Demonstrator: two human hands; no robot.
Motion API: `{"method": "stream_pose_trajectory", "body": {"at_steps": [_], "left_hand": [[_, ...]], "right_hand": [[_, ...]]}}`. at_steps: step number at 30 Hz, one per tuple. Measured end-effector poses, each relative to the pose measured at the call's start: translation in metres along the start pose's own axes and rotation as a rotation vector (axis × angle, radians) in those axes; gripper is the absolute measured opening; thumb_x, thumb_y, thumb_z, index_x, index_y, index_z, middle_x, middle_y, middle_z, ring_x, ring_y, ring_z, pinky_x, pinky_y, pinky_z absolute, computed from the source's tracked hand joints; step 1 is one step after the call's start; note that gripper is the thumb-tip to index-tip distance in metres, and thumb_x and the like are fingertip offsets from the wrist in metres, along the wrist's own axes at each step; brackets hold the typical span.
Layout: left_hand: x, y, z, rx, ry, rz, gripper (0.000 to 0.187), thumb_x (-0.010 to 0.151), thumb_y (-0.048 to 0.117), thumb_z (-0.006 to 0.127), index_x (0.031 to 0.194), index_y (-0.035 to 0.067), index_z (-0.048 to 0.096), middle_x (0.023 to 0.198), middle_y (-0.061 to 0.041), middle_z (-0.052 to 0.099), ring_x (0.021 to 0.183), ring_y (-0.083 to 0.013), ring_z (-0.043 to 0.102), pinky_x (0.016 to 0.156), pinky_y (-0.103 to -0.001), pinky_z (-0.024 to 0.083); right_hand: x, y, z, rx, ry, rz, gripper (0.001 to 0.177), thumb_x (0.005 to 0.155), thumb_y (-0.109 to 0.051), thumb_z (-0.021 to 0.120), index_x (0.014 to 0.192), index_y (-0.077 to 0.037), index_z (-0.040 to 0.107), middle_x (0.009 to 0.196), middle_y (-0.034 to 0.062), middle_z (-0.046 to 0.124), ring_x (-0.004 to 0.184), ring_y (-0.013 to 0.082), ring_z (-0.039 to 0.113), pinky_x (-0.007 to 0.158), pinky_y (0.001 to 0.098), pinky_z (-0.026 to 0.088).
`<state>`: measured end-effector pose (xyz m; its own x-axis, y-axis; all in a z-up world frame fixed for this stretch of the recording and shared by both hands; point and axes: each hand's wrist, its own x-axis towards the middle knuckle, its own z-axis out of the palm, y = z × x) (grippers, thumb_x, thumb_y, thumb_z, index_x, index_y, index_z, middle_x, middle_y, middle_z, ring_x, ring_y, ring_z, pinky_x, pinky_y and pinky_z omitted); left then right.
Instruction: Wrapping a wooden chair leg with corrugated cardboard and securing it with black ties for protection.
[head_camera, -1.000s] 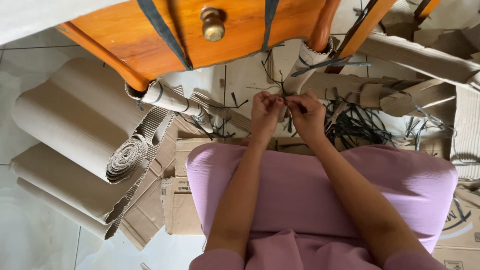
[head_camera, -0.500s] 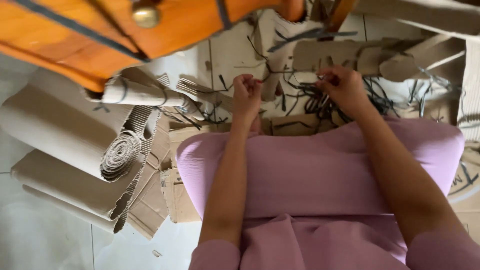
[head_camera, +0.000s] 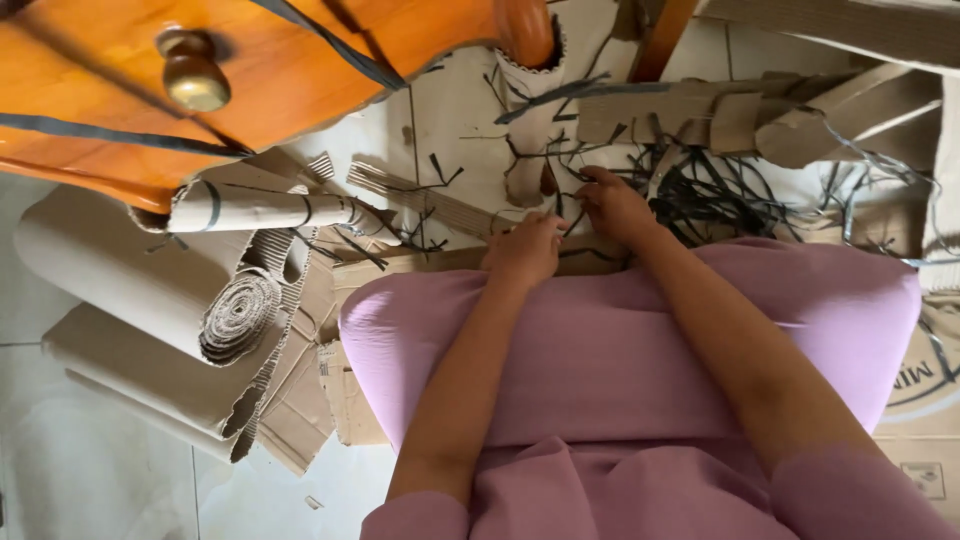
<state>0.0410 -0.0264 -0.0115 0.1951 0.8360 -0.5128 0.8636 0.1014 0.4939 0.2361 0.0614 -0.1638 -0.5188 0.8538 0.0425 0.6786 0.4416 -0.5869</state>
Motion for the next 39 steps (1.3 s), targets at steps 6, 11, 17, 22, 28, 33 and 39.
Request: {"method": "stream_pose_trajectory", "body": {"at_steps": [6,11,17,22,28,33,39], "left_hand": [[0.026,-0.02,0.026,-0.056,0.012,0.038,0.038,0.105,0.023,0.043,0.138,0.013,0.059,0.147,-0.024,0.049,0.118,-0.043,0.066,0.088,-0.055,0.059],[0.024,-0.019,0.021,-0.09,0.022,0.076,0.041,0.105,0.02,0.039,0.139,0.007,0.056,0.14,-0.026,0.053,0.117,-0.0431,0.065,0.089,-0.054,0.059],[0.001,-0.002,-0.007,-0.219,0.065,0.114,0.046,0.107,0.02,0.036,0.148,0.002,0.045,0.142,-0.03,0.051,0.123,-0.0442,0.062,0.096,-0.056,0.056],[-0.009,0.012,-0.012,-0.449,0.249,0.376,0.053,0.11,0.014,0.041,0.159,0.003,0.022,0.148,-0.041,0.036,0.122,-0.057,0.058,0.093,-0.067,0.055],[0.011,0.003,0.005,-0.599,0.492,0.737,0.03,0.106,0.005,0.056,0.136,0.001,0.055,0.13,-0.02,0.059,0.129,-0.0403,0.057,0.11,-0.054,0.048],[-0.003,0.003,-0.011,-0.768,0.434,0.467,0.016,0.11,0.02,0.05,0.109,0.016,0.066,0.079,-0.004,0.07,0.075,-0.0178,0.067,0.075,-0.037,0.056],[-0.011,-0.011,-0.026,-0.844,0.392,0.303,0.023,0.11,0.027,0.047,0.114,0.019,0.068,0.099,-0.009,0.073,0.094,-0.0266,0.075,0.077,-0.041,0.06]], "right_hand": [[-0.003,0.0,0.007,-0.179,-0.065,0.049,0.03,0.099,-0.007,0.066,0.129,-0.007,0.07,0.139,0.0131,0.061,0.114,0.0327,0.07,0.087,0.0384,0.063],[0.004,0.008,-0.006,0.309,0.182,0.126,0.02,0.099,-0.003,0.07,0.118,-0.007,0.075,0.111,0.0097,0.07,0.101,0.0295,0.072,0.082,0.0397,0.061],[-0.005,-0.033,-0.07,0.776,0.409,0.134,0.009,0.102,0.001,0.068,0.11,0.001,0.065,0.084,0.0104,0.067,0.074,0.0151,0.061,0.067,0.0311,0.051],[-0.019,-0.098,-0.124,1.188,0.23,0.231,0.015,0.103,0.005,0.053,0.113,-0.001,0.064,0.067,0.0001,0.038,0.06,0.0073,0.035,0.057,0.0232,0.039],[-0.038,-0.108,-0.115,1.304,0.115,0.194,0.016,0.103,0.003,0.056,0.117,0.004,0.062,0.073,0.0063,0.052,0.063,0.008,0.043,0.059,0.0255,0.042],[-0.044,-0.103,-0.122,1.155,0.123,0.161,0.023,0.097,0.008,0.062,0.12,0.006,0.063,0.08,0.0154,0.062,0.06,0.0134,0.055,0.056,0.029,0.047],[-0.052,-0.13,-0.145,0.65,0.178,0.16,0.012,0.095,0.004,0.074,0.106,0.003,0.078,0.081,0.019,0.071,0.075,0.0164,0.063,0.06,0.0348,0.052]]}}
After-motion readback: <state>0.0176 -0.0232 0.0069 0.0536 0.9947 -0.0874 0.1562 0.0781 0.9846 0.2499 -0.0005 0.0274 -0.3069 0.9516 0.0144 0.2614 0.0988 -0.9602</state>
